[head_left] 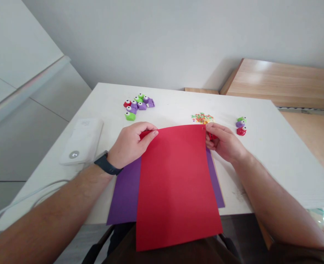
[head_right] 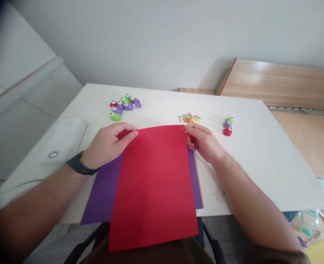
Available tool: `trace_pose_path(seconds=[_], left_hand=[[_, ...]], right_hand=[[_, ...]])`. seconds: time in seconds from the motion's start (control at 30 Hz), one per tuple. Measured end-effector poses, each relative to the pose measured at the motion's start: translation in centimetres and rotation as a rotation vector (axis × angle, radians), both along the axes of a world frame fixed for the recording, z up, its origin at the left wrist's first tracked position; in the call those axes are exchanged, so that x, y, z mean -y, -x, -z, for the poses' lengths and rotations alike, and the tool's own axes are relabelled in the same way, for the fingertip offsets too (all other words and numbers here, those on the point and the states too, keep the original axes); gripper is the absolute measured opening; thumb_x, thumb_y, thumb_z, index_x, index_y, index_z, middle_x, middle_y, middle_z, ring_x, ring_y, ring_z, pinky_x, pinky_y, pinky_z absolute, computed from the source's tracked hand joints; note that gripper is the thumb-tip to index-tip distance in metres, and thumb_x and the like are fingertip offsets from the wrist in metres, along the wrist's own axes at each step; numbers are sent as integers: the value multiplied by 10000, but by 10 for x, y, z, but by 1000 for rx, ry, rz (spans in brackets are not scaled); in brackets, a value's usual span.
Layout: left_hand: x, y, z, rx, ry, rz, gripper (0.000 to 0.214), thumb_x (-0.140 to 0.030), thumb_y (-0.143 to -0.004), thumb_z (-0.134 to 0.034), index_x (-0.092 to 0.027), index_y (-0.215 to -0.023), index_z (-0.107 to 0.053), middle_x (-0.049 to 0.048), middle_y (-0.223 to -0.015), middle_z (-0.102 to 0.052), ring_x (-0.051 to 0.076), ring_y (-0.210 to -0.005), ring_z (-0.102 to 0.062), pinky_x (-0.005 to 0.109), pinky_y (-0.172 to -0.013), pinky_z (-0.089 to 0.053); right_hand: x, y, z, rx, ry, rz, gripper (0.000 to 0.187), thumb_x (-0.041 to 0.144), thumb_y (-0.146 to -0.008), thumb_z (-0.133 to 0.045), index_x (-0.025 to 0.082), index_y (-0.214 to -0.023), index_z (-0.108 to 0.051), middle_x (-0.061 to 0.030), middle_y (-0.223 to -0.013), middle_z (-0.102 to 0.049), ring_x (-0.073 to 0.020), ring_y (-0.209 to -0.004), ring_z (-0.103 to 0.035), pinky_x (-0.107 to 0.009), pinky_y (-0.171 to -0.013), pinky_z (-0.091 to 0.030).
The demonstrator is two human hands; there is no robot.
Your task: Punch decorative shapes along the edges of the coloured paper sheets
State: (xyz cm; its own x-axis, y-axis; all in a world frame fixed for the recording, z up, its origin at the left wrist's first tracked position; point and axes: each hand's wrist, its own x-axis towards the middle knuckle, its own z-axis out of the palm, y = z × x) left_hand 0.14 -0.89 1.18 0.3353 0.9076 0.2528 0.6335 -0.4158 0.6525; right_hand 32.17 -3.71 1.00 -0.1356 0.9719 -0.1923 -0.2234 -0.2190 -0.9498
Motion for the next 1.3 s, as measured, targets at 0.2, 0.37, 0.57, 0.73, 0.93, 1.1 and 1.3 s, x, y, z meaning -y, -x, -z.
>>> trace_pose_path(seconds=[0.2, 0.37, 0.57, 0.73, 0.93, 1.1, 1.3], left_hand=[[0, -2, 4, -22, -34, 4, 210, -405, -1054, -604, -246, -1052, -741, 39, -1105, -803, 245, -1039, -743, 361, -955, -545], [1, -3, 5, -36, -66, 17, 212, -404, -1053, -602, -246, -1067, -742, 58, -1112, -802, 257, -1041, -742, 379, -949, -552], [1, -5, 6, -110, -156, 35, 225, -399, -1058, -582, -249, -1068, -750, 71, -1102, -805, 272, -1041, -740, 412, -970, -544], [1, -9, 8, -167, -248, 38, 223, -360, -1057, -583, -225, -1092, -758, 84, -1102, -811, 294, -1065, -731, 459, -1029, -508], [5, -18, 10, -180, -341, 26, 222, -300, -1036, -630, -199, -1191, -752, 105, -1178, -803, 321, -1142, -713, 507, -1075, -473], [13, -35, 4, -73, -413, 178, 234, -262, -1025, -678, -218, -1251, -722, 104, -1250, -786, 294, -1187, -707, 497, -1095, -479], [25, -57, 7, 3, -535, 406, 108, -200, -1018, -718, -244, -1115, -736, 60, -1140, -801, 237, -1116, -710, 451, -1025, -502]], right_hand=[[2, 0, 1, -29, 1, -41, 275, 395, -876, -848, 200, -826, -660, 33, -666, -546, -86, -481, -404, -280, -483, -195], [2, -2, 5, 19, -2, -60, 285, 417, -882, -871, 203, -866, -683, 43, -648, -530, -82, -492, -373, -279, -497, -207], [4, -3, 4, 76, -14, -56, 354, 476, -818, -917, 213, -874, -687, 45, -651, -509, -99, -527, -349, -289, -515, -190], [8, -1, 2, 114, -41, -119, 310, 455, -870, -875, 195, -868, -706, 36, -684, -529, -91, -555, -361, -281, -529, -202], [11, 2, 1, 228, -63, -170, 339, 505, -898, -839, 189, -882, -720, 28, -721, -574, -93, -573, -397, -266, -523, -257], [14, 10, 0, 325, -136, -244, 344, 533, -958, -775, 192, -922, -745, 8, -764, -656, -110, -607, -463, -272, -573, -352], [16, 18, -7, 426, -239, -304, 317, 502, -996, -727, 194, -926, -763, -26, -887, -752, -166, -805, -615, -302, -769, -473]])
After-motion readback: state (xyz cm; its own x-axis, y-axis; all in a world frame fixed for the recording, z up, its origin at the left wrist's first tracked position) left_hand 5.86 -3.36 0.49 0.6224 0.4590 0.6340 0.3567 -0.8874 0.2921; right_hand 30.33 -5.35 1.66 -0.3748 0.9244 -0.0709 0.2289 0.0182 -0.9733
